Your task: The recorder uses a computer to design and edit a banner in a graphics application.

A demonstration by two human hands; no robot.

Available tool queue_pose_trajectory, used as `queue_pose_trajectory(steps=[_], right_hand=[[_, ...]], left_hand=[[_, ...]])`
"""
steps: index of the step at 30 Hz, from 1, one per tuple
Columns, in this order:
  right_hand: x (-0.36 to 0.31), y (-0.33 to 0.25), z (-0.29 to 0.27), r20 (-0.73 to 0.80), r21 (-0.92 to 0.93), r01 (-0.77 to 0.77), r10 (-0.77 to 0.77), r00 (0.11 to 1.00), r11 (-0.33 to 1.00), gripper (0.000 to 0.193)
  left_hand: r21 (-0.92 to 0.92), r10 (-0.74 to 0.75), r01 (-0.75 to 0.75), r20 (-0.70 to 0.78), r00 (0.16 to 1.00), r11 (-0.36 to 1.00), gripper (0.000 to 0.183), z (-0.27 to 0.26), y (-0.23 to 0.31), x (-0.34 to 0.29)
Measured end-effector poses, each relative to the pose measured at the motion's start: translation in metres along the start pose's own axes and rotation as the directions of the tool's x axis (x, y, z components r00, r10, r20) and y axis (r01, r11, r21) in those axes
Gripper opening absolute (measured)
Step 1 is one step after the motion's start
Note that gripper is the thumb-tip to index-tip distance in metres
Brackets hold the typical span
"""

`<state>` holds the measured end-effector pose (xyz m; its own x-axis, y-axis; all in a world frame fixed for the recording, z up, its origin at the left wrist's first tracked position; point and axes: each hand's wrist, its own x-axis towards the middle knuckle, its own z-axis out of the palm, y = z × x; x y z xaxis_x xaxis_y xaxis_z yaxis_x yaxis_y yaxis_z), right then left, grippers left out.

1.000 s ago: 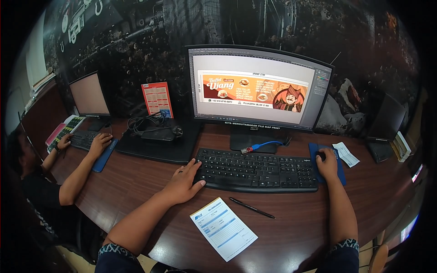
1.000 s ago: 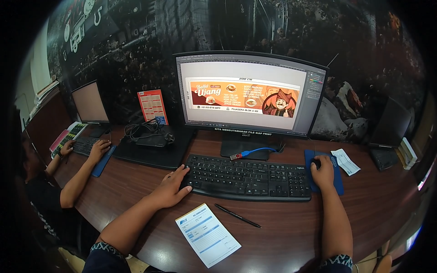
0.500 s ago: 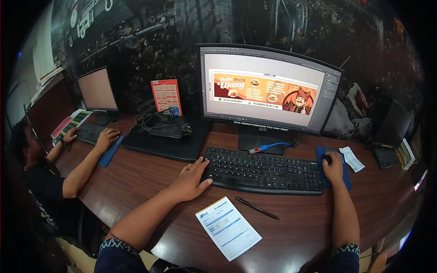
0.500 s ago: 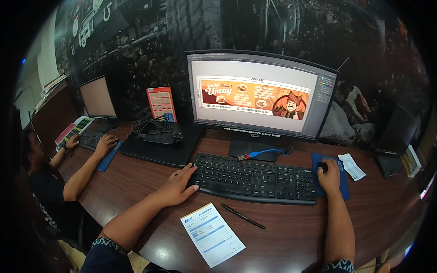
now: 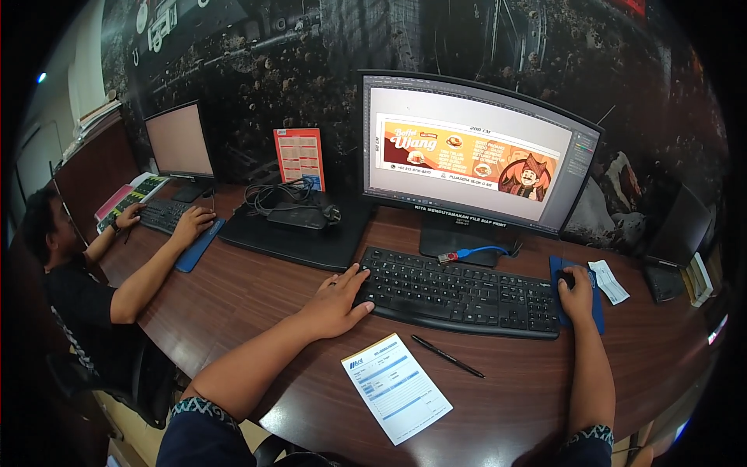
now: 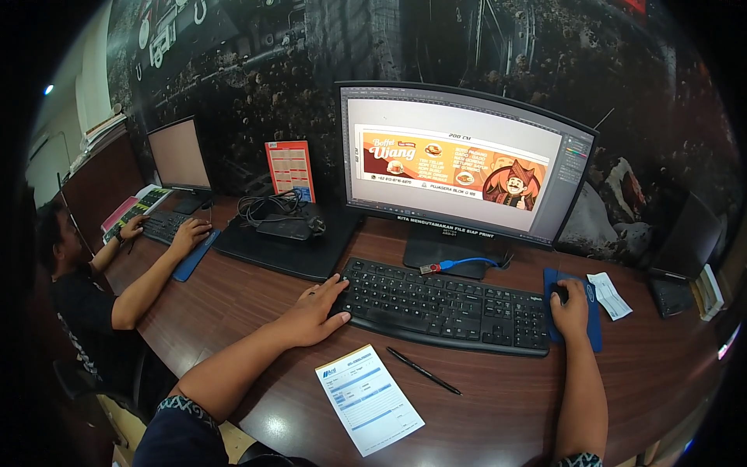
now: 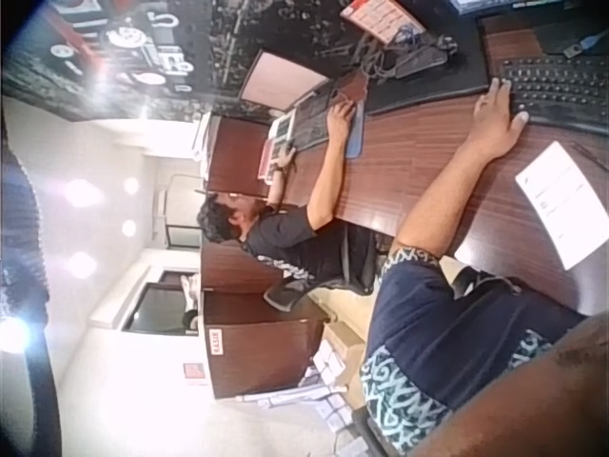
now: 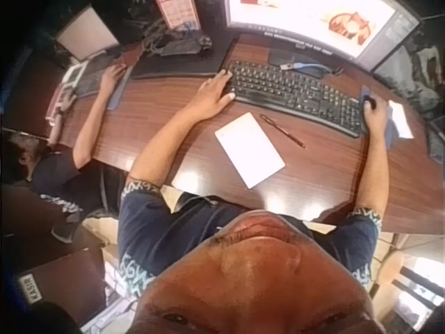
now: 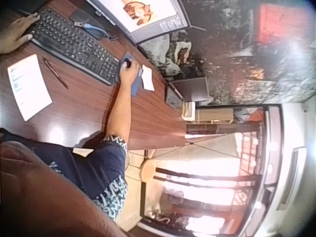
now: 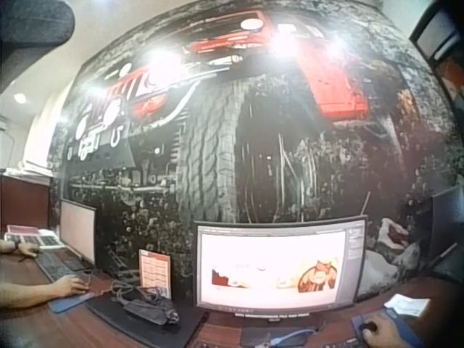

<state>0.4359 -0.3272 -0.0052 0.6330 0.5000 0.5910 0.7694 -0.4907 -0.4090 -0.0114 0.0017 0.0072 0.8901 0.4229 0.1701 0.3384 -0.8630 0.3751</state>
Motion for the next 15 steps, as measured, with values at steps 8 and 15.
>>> queue_pose_trajectory(steps=[8, 15], right_hand=[[-0.0006, -0.0038, -0.0003, -0.025, 0.007, 0.013, -0.013, 1.0, 1.0, 0.028], [0.0007, 0.0, 0.0008, -0.001, 0.002, 0.019, -0.019, 1.0, 1.0, 0.03]], left_hand=[[-0.042, 0.004, -0.004, 0.0, 1.0, 0.999, 0.071, -0.0022, 0.0014, -0.0015], [-0.041, 0.002, -0.002, 0.003, 1.0, 0.999, 0.07, -0.0025, 0.0003, -0.0012]])
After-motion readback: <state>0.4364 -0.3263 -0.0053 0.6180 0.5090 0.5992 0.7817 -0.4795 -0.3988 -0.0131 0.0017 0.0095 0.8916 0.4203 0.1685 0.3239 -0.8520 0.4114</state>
